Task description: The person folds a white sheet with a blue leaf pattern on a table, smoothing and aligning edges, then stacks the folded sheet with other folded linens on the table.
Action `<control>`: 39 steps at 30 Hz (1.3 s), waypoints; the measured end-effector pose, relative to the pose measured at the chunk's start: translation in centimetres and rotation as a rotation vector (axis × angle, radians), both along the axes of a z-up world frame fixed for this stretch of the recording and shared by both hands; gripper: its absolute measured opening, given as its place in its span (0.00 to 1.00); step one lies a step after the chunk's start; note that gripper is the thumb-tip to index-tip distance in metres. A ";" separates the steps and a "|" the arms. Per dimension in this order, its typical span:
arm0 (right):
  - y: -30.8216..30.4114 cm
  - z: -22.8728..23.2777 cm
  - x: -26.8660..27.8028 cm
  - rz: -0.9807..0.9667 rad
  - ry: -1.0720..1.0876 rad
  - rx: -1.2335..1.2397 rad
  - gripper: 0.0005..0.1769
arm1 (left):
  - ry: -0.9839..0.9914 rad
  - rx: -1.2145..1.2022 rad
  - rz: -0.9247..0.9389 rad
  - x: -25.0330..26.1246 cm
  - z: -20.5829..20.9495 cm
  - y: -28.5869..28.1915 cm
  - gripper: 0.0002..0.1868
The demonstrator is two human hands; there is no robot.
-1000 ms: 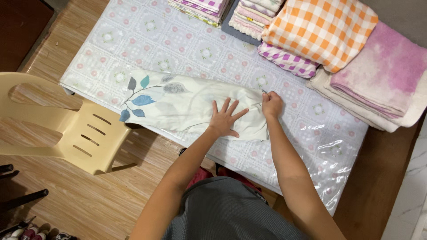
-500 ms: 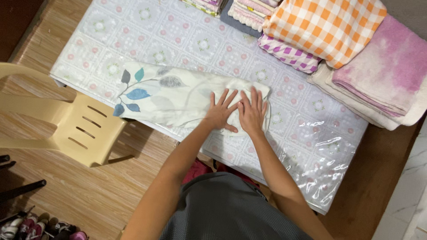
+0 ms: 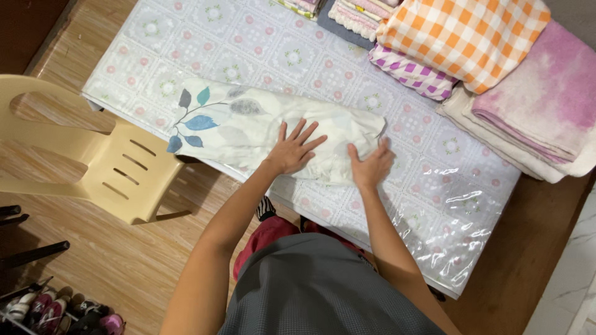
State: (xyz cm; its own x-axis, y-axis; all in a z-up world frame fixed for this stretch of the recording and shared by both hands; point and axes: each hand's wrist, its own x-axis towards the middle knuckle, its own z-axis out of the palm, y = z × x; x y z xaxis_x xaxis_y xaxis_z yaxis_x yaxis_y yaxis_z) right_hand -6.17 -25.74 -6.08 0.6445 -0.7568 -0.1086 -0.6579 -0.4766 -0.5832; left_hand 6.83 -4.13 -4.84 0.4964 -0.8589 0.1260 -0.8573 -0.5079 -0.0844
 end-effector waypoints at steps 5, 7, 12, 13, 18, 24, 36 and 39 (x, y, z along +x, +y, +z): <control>-2.9 -0.9 -1.1 -0.120 -0.124 0.543 0.49 | 0.532 0.150 0.012 0.6 0.6 -0.4 0.43; -4.9 -1.0 -1.8 -0.109 -0.200 0.984 0.43 | 0.456 0.231 -0.004 0.8 1.5 -1.7 0.48; -6.6 -0.7 -3.0 -0.030 -0.415 1.462 0.38 | 0.517 0.150 0.013 0.0 2.7 -4.6 0.71; -6.3 -0.5 -2.8 -0.020 -0.428 1.456 0.38 | 0.533 0.164 0.039 -0.2 2.6 -4.7 0.77; -3.6 1.4 -0.6 -0.002 -0.373 1.239 0.43 | 0.464 0.136 0.066 -0.2 0.6 -4.7 0.79; 2.0 2.4 3.4 0.133 -0.400 0.800 0.43 | 0.403 0.103 0.091 -0.5 -2.6 -4.1 0.67; 14.3 3.4 7.9 0.559 0.103 0.136 0.25 | 1.087 -1.094 0.284 0.8 2.5 0.5 0.40; 15.7 1.6 7.8 0.602 -0.105 0.079 0.26 | 1.039 -0.864 0.329 1.3 2.8 0.6 0.36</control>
State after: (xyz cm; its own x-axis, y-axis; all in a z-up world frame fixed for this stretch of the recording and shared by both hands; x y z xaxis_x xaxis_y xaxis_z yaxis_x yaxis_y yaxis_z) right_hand 1.62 -10.09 -4.52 0.9664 -0.2493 -0.0621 -0.2240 -0.6991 -0.6790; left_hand 8.13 -3.53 -2.08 0.8509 -0.5254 0.0042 -0.1654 -0.2602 0.9513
